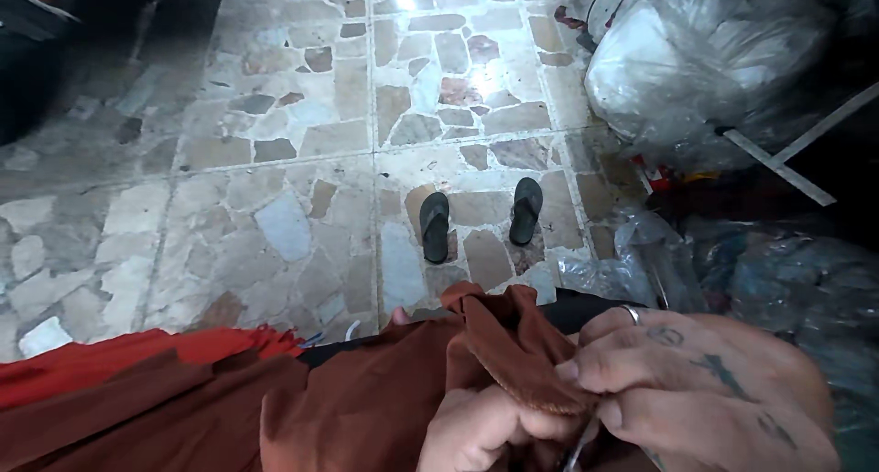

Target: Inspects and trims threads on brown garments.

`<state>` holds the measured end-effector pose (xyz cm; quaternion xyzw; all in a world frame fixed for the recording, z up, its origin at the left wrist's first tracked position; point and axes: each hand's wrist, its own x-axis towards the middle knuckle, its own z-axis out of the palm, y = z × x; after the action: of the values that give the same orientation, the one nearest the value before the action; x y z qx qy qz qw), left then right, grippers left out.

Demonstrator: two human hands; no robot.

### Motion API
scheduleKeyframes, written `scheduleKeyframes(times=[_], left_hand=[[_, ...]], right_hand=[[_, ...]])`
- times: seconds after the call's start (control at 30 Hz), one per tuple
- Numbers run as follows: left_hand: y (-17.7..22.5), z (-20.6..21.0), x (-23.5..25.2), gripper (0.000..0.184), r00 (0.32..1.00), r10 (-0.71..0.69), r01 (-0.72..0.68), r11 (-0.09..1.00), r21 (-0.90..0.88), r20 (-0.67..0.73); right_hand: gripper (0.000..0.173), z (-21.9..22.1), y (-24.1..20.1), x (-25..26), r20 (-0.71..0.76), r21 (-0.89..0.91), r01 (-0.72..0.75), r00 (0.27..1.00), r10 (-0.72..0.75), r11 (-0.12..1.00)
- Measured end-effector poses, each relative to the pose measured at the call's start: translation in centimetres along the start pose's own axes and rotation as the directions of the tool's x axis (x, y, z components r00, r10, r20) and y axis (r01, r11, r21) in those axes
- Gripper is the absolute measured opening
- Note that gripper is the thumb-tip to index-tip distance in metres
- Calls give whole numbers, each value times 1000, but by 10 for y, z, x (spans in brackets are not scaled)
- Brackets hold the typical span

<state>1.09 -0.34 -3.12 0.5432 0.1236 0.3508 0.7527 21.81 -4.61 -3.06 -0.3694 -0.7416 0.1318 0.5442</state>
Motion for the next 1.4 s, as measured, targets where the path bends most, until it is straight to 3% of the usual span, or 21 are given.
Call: scheduleKeyframes(times=[0.17, 0.3, 0.43, 0.57, 0.63, 0.77, 0.87, 0.97, 1.03, 1.23, 1.4], left_hand=[[9, -4, -1, 19, 997, 70, -70, 997, 17, -28], [18, -14, 1, 28, 973, 208, -196, 974, 117, -102], [9, -30, 10, 47, 969, 225, -158, 879, 449, -98], [-16, -40, 21, 17, 934, 351, -244, 766, 594, -69], [-17, -38, 20, 14, 880, 464, -294, 703, 647, -104], [-18, -33, 16, 13, 808, 580, -326, 586, 742, -104], [-21, -31, 15, 13, 796, 598, -342, 568, 749, -90], [-21, -32, 15, 13, 804, 591, -360, 562, 744, -57], [-21, -33, 16, 14, 809, 586, -373, 576, 727, -48], [-22, -32, 19, 15, 818, 571, -384, 626, 678, -64], [-23, -31, 19, 19, 824, 565, -340, 559, 756, -47]], right_hand=[[10, -2, -1, 1, 90, 11, 31, 995, -32, 999], [10, -5, 1, 3, 99, -34, 68, 993, -64, 997], [13, -10, 0, 2, 29, -36, 52, 998, -51, 998], [6, -10, 0, -3, -3, 25, -14, 1000, 14, 1000], [6, -8, 1, -5, 0, 34, -83, 997, 83, 996], [23, 5, 5, -6, -14, -75, -89, 996, 88, 993], [42, 24, 8, -8, -36, -214, -44, 999, 37, 976], [19, 35, 14, -13, -105, -296, 44, 991, -79, 954], [9, 33, 15, -13, -111, -308, 41, 991, -79, 950], [11, 26, 13, -13, -125, -273, 68, 987, -106, 960], [9, 18, 7, -15, -127, -137, 99, 985, -116, 986]])
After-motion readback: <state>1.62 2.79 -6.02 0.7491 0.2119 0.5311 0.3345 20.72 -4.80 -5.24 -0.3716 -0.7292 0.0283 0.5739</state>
